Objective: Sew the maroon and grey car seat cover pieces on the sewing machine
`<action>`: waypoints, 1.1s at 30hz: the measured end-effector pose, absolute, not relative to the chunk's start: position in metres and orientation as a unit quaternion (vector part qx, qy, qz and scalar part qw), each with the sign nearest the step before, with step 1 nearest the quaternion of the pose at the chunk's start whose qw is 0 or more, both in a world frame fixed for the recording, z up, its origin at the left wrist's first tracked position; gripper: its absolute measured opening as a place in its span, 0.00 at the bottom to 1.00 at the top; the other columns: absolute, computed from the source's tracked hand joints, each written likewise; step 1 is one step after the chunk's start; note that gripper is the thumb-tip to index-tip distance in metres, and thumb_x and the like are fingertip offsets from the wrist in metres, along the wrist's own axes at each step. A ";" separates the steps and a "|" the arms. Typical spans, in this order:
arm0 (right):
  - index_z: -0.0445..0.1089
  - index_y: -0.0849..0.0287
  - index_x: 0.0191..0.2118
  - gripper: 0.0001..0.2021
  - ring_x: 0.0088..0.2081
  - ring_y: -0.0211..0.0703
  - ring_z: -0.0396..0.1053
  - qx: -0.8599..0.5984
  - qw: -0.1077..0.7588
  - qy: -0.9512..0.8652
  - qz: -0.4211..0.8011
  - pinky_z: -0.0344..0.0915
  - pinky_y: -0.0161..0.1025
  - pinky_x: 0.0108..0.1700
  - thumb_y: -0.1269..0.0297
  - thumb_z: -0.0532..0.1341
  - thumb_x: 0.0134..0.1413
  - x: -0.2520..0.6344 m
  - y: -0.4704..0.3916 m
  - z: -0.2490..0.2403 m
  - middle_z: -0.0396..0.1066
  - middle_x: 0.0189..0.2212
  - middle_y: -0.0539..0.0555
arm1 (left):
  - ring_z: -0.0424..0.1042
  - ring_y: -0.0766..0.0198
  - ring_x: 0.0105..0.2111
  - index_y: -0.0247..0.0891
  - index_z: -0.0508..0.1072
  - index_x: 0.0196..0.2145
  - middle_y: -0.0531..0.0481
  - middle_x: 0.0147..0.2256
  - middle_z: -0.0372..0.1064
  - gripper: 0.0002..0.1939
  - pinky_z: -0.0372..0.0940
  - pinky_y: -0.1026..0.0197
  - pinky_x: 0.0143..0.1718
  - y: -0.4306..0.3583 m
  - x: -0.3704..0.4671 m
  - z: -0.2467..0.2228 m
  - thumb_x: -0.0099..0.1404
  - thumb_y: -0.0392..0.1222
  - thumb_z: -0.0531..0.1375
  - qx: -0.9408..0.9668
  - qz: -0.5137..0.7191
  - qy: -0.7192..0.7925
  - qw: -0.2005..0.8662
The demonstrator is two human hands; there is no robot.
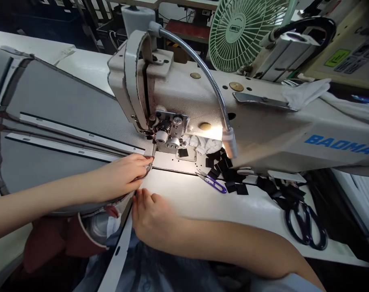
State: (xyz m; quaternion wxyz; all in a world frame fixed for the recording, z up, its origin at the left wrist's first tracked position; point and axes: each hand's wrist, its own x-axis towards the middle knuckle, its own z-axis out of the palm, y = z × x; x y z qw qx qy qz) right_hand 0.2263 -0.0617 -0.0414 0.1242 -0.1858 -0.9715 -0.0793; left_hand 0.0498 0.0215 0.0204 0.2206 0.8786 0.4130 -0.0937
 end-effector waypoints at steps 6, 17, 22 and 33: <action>0.71 0.81 0.52 0.19 0.47 0.60 0.75 -0.210 0.081 -0.972 -0.073 0.68 0.47 0.34 0.79 0.50 0.62 0.229 -0.042 -0.038 0.74 0.49 0.78 | 0.63 0.51 0.63 0.36 0.77 0.31 0.41 0.63 0.64 0.12 0.62 0.51 0.62 0.042 0.051 0.017 0.68 0.35 0.55 0.890 -0.080 0.405 0.193; 0.74 0.62 0.39 0.10 0.38 0.48 0.69 -0.266 0.037 -0.950 0.157 0.61 0.48 0.45 0.66 0.56 0.62 0.235 -0.015 -0.007 0.74 0.39 0.59 | 0.69 0.48 0.50 0.35 0.74 0.30 0.38 0.49 0.73 0.10 0.66 0.50 0.51 0.051 0.060 0.024 0.66 0.39 0.55 0.903 -0.044 0.424 0.055; 0.71 0.58 0.48 0.12 0.42 0.48 0.72 -0.151 -0.017 -0.924 0.350 0.63 0.43 0.43 0.58 0.58 0.64 0.202 -0.009 0.001 0.76 0.37 0.52 | 0.66 0.64 0.26 0.37 0.64 0.21 0.50 0.28 0.68 0.11 0.58 0.60 0.27 0.051 0.055 0.048 0.61 0.37 0.57 0.877 -0.158 0.396 0.219; 0.70 0.61 0.53 0.14 0.54 0.44 0.69 -0.089 0.123 -0.957 0.248 0.66 0.41 0.51 0.62 0.53 0.69 0.211 -0.058 -0.011 0.73 0.55 0.57 | 0.70 0.57 0.39 0.37 0.68 0.23 0.44 0.41 0.72 0.07 0.66 0.57 0.39 0.014 0.048 -0.001 0.59 0.32 0.57 0.883 -0.040 0.446 0.140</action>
